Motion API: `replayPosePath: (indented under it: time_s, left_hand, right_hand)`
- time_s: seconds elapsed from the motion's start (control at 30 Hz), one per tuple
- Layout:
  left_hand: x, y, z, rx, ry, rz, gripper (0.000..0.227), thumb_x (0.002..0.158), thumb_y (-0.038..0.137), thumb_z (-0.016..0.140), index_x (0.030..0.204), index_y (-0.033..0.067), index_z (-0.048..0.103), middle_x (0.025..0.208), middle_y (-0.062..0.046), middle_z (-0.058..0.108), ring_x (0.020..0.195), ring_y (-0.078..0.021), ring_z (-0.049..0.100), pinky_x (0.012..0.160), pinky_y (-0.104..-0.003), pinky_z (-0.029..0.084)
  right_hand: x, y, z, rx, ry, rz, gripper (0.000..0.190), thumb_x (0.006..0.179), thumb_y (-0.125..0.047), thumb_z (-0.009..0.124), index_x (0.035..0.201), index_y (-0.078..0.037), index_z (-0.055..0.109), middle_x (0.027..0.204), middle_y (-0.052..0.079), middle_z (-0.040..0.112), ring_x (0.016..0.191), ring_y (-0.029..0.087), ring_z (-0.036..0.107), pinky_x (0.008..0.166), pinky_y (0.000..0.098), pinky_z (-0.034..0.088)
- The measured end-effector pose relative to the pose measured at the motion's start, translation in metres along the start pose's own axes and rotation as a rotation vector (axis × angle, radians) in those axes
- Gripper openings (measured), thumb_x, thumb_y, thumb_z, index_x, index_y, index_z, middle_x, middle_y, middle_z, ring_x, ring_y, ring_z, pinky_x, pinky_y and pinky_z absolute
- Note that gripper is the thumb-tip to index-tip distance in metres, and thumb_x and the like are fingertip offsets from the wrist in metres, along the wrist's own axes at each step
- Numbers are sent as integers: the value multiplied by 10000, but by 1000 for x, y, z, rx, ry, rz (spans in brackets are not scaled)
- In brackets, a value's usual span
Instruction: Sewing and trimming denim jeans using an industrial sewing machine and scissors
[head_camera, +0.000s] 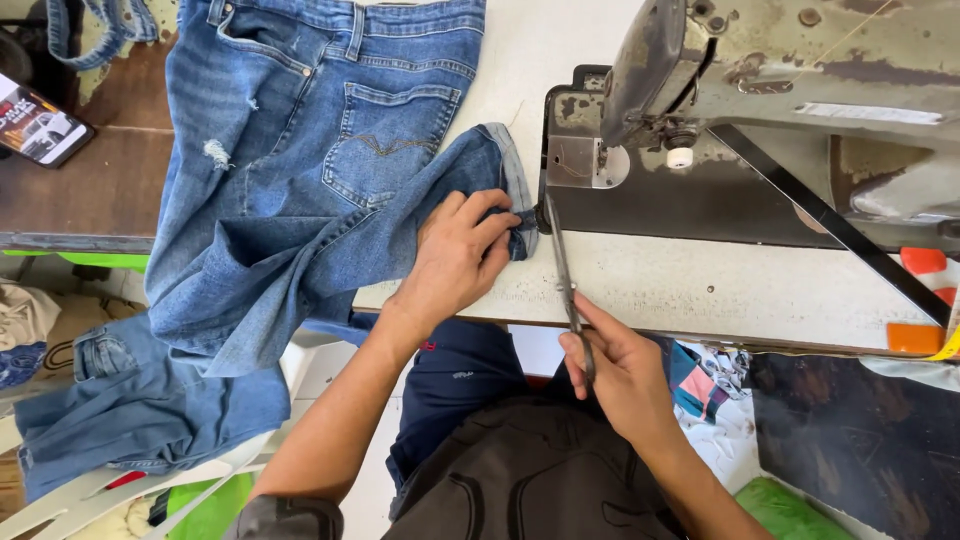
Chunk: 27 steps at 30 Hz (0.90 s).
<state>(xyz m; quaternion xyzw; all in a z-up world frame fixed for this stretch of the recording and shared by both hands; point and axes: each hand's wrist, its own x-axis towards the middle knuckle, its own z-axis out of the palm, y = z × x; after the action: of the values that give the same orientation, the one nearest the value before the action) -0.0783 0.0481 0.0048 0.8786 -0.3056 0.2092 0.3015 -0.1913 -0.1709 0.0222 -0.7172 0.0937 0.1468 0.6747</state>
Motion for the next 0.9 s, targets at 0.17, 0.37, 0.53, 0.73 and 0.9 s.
replayPosePath:
  time_s: [0.17,0.37,0.53,0.73,0.9]
  left_hand:
    - [-10,21,-20,-125,-112,19,122,934,31,604,1025,25,685,1178,-105,643,870,-291,545,797,-409,456]
    - [-5,51,-24,20,-72,23,83,996,126,640,1023,53,669,876,-66,651,760,-278,511,678,-392,370]
    - [38,44,-10,29,-54,55,129,995,61,620,1068,-44,624,1085,-176,569,864,-357,558,737,-459,483]
    - [31,2,35,194,-150,36,184,939,-19,611,758,6,588,859,-95,504,709,-300,480,565,-439,407]
    - [29,7,26,54,-127,-59,102,935,-3,545,853,58,549,825,-88,571,657,-320,527,598,-444,394]
  right_hand:
    - [-14,7,-35,31,22,-64,623,892,-107,680,1497,-47,541,543,79,607,441,156,525,506,281,504]
    - [-29,3,-56,-26,89,5,595,880,-97,684,1470,-86,608,509,77,557,455,171,498,583,299,513]
    - [-26,15,-61,-32,68,-82,609,888,-112,689,1485,-81,574,514,58,556,455,143,495,589,265,518]
    - [-28,16,-79,6,91,-84,612,872,-91,701,1473,-84,588,511,58,548,443,147,490,524,257,508]
    - [-24,13,-92,128,139,-23,592,857,-38,668,1447,-60,621,512,96,538,441,172,450,482,299,438]
